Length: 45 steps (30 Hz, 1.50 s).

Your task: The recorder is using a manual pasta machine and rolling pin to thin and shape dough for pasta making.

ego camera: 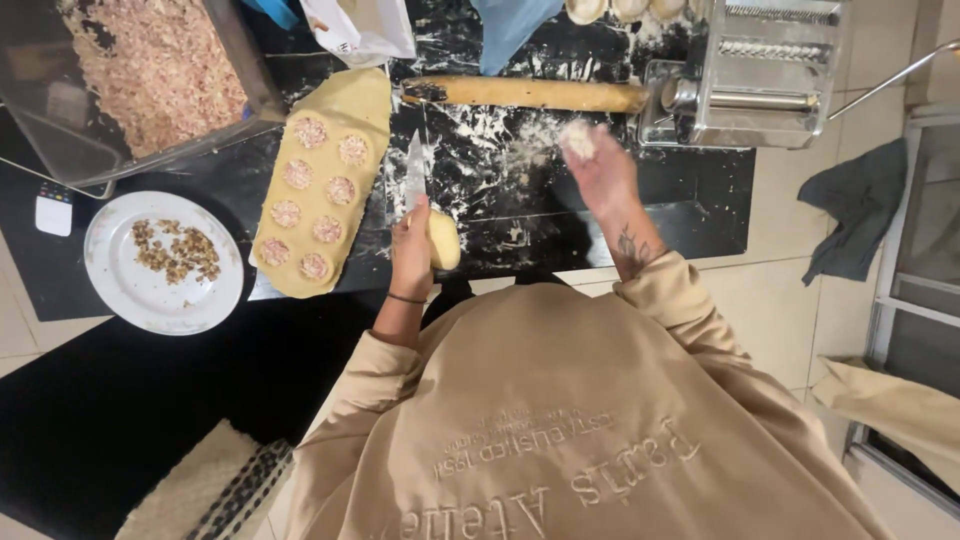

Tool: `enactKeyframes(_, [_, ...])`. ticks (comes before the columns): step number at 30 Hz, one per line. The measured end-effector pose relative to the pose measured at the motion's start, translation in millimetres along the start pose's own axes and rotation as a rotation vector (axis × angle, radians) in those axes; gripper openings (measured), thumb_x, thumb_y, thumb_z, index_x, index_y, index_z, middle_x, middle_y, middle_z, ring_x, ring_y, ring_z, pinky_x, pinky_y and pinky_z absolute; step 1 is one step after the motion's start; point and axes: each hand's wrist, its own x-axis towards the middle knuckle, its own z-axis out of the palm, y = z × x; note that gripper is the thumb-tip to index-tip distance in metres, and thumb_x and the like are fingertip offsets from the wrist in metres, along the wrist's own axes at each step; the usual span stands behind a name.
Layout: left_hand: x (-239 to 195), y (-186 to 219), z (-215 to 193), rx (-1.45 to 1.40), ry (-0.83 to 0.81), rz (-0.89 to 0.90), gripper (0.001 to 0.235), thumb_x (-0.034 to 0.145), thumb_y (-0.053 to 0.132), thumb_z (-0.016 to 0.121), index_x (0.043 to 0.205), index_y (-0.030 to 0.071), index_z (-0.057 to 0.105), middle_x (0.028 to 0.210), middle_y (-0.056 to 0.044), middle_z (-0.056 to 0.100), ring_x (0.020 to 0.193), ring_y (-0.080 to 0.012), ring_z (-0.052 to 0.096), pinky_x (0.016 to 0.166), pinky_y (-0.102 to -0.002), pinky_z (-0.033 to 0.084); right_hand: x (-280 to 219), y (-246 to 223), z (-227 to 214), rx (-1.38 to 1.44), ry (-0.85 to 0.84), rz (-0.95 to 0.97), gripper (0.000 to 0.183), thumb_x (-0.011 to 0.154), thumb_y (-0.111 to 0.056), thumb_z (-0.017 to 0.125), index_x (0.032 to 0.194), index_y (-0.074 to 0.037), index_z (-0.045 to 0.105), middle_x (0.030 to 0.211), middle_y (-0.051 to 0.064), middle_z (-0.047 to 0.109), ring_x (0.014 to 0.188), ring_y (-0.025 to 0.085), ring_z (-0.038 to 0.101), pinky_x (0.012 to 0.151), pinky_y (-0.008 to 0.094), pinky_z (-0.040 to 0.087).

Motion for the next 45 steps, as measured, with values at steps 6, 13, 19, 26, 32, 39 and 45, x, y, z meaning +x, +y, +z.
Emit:
enactKeyframes(6, [-10,11,19,0.065,0.034,-0.051,0.043,0.1,0.044,0.063,0.074,0.01,0.064,0.067,0.0,0.062,0.055,-0.0107,0.058,0.052,-0.029,0.049,-33,-32,-41,-0.12,0.068,-0.022,0.035,0.108,-0.027,0.051,0.123,0.003,0.062,0.121,0.015,0.067,0.111,0.029,0.067,0.102,0.042,0.055])
enactKeyframes(13, [-14,10,32,0.195,0.045,-0.042,0.047,0.099,0.047,0.062,0.073,0.008,0.066,0.065,0.0,0.063,0.055,-0.0098,0.058,0.051,-0.028,0.048,-80,-69,-93,-0.196,0.057,-0.02,0.053,0.111,-0.037,0.041,0.133,0.007,0.057,0.124,0.016,0.07,0.118,0.028,0.067,0.107,0.038,0.05])
enactKeyframes(19, [-11,2,39,0.224,0.076,-0.018,0.047,0.099,0.047,0.065,0.075,0.006,0.067,0.066,0.0,0.062,0.056,-0.0091,0.057,0.052,-0.027,0.047,-89,-40,-86,-0.214,0.009,0.019,0.052,0.112,-0.039,0.041,0.133,0.005,0.058,0.125,0.014,0.069,0.117,0.026,0.066,0.102,0.037,0.05])
enactKeyframes(26, [-15,11,37,0.312,0.083,0.037,0.049,0.097,0.047,0.065,0.075,0.003,0.068,0.064,-0.002,0.063,0.054,-0.01,0.057,0.051,-0.028,0.048,-55,-15,-133,-0.221,-0.018,-0.095,0.053,0.117,-0.042,0.044,0.131,0.005,0.063,0.119,0.013,0.066,0.103,0.023,0.06,0.092,0.037,0.047])
enactKeyframes(32, [-16,9,27,0.371,0.022,0.051,0.054,0.1,0.049,0.063,0.073,0.002,0.066,0.064,-0.001,0.06,0.056,-0.0104,0.054,0.053,-0.029,0.046,-29,14,-137,0.222,-0.418,0.159,0.046,0.117,-0.039,0.037,0.134,-0.001,0.056,0.124,0.007,0.066,0.108,0.018,0.066,0.101,0.03,0.05])
enactKeyframes(39, [-7,-14,9,0.371,-0.029,0.035,0.055,0.105,0.05,0.055,0.084,0.001,0.069,0.072,-0.002,0.063,0.066,-0.0119,0.056,0.062,-0.027,0.049,-73,10,-49,-0.416,-0.14,-0.025,0.064,0.107,-0.046,0.044,0.157,-0.006,0.039,0.16,0.008,0.043,0.143,0.019,0.043,0.115,0.033,0.034])
enactKeyframes(45, [-14,-17,37,0.086,-0.301,-0.152,0.038,0.102,0.04,0.051,0.112,0.008,0.067,0.099,0.0,0.071,0.087,-0.0107,0.068,0.074,-0.026,0.057,-118,20,29,-1.045,-0.148,-0.064,0.067,0.097,-0.037,0.057,0.154,-0.007,0.037,0.16,0.015,0.038,0.145,0.026,0.038,0.117,0.039,0.031])
